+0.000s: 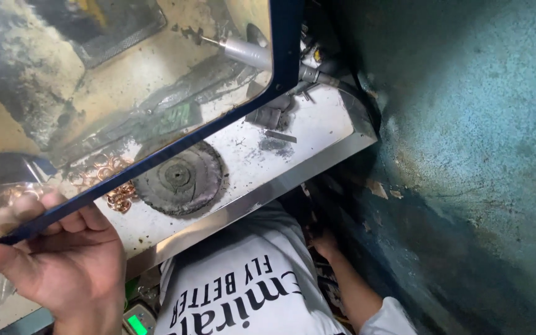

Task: The person is polishing small copper rings using a handheld rotary tool at a jewelry workbench.

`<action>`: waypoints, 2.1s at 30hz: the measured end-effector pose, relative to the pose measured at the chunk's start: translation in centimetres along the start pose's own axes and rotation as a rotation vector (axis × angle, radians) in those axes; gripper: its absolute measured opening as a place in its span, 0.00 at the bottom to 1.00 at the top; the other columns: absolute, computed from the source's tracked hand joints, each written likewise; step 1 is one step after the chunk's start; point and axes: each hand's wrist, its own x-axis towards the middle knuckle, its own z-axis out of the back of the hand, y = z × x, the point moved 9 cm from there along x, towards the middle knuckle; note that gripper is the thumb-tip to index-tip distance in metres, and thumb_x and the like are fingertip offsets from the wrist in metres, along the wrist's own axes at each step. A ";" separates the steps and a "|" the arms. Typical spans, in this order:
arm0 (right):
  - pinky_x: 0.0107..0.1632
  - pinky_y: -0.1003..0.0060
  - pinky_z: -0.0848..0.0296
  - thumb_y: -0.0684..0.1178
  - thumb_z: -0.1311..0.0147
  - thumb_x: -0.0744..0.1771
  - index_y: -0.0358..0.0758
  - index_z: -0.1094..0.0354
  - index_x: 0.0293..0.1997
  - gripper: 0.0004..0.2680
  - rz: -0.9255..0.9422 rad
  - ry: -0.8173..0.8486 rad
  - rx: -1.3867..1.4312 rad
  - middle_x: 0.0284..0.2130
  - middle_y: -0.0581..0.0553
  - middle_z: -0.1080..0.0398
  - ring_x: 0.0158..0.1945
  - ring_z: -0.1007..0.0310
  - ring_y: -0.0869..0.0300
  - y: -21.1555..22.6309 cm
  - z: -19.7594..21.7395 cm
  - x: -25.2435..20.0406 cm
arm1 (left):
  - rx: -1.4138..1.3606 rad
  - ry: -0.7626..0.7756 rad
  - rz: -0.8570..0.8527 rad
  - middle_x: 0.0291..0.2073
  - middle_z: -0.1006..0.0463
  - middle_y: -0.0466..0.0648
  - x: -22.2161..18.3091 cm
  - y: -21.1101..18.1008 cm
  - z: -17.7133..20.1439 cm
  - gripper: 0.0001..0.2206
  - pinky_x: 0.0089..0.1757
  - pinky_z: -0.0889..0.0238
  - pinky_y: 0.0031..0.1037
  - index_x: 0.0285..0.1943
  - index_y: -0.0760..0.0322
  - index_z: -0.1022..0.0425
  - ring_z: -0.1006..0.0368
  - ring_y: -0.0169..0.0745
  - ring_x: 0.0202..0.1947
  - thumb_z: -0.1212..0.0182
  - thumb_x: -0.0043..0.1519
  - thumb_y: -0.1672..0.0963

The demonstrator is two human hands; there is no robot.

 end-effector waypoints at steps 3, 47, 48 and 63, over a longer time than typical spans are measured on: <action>0.57 0.57 0.29 0.67 0.49 0.67 0.41 0.28 0.61 0.23 0.001 -0.025 0.138 0.57 0.37 0.26 0.59 0.25 0.45 0.7 0.6 -0.6 | -0.096 0.162 -0.008 0.58 0.19 0.34 0.8 -0.1 1.3 0.22 0.66 0.26 0.35 0.61 0.45 0.19 0.24 0.31 0.64 0.25 0.57 0.46; 0.26 0.63 0.25 0.68 0.31 0.55 0.45 0.45 0.73 0.40 -0.278 -0.228 0.632 0.59 0.39 0.30 0.46 0.23 0.52 -3.0 -0.3 1.4 | 0.119 0.202 -0.349 0.44 0.25 0.33 5.5 -1.4 5.5 0.16 0.55 0.30 0.17 0.49 0.50 0.25 0.32 0.22 0.43 0.33 0.61 0.44; 0.22 0.67 0.29 0.71 0.32 0.55 0.43 0.47 0.74 0.42 -0.322 -0.213 0.555 0.58 0.37 0.29 0.38 0.21 0.52 -3.6 -0.5 1.5 | 0.134 0.226 -0.418 0.45 0.29 0.27 5.9 -1.7 6.3 0.16 0.58 0.33 0.16 0.47 0.47 0.31 0.32 0.18 0.51 0.37 0.62 0.42; 0.18 0.62 0.53 0.80 0.38 0.55 0.40 0.41 0.13 0.29 -0.339 -0.070 0.144 0.10 0.43 0.47 0.12 0.50 0.58 -4.2 -0.4 2.8 | -0.147 0.313 -0.308 0.65 0.24 0.32 8.8 1.2 12.9 0.21 0.65 0.28 0.43 0.66 0.47 0.24 0.31 0.38 0.67 0.40 0.67 0.43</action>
